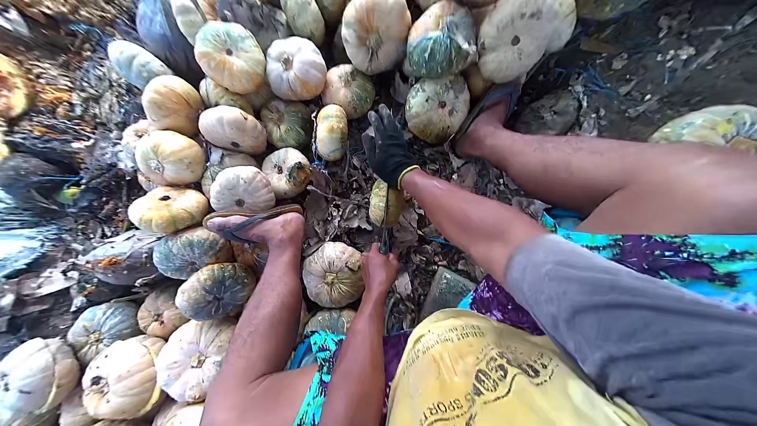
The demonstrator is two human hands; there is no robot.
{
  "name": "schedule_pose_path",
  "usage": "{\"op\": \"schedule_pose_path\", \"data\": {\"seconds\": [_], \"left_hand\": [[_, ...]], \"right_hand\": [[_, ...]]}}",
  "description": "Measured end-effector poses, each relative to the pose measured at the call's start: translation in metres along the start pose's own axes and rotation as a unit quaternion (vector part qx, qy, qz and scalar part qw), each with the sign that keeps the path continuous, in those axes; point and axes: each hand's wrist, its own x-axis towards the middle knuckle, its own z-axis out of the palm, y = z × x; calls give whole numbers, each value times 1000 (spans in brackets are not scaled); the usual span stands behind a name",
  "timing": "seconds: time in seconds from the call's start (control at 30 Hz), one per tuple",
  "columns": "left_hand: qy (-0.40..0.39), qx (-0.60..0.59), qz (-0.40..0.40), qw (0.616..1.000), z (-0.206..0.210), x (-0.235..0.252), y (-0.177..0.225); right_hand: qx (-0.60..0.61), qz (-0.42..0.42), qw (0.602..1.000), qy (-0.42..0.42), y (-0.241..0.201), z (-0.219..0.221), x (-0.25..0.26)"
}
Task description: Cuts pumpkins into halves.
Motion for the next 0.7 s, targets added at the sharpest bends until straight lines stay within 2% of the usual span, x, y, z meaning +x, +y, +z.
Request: {"op": "schedule_pose_path", "data": {"seconds": [0.03, 0.07, 0.13, 0.2, 0.27, 0.37, 0.5, 0.57, 0.63, 0.7], "left_hand": [[-10, -3, -7, 1000, -1, -7, 0], [-18, 2, -14, 1000, 1, -15, -4], [-1, 1, 0, 1000, -3, -5, 4], [20, 0, 27, 999, -8, 9, 12], [35, 0, 56, 998, -10, 34, 22], [22, -12, 62, 998, -5, 59, 28], [-6, -80, 29, 996, -2, 22, 15], [-17, -83, 16, 996, -8, -9, 7], [-27, -73, 8, 997, -9, -39, -3], [-25, -66, 6, 997, -7, -59, -7]], "right_hand": [[35, 7, 999, 18, 1, -6, -1], [83, 50, 995, 35, 1, -14, -21], [164, 182, 968, 50, 3, -37, -25], [205, 292, 934, -20, 8, -45, -36], [203, 301, 928, -88, 19, -26, -44], [186, 263, 943, -87, 21, -10, -48], [191, 165, 963, -89, 16, -4, -73], [187, 196, 958, -91, 11, -11, -80], [196, 279, 934, -107, 9, -21, -79], [213, 321, 913, -133, 13, -19, -78]]}}
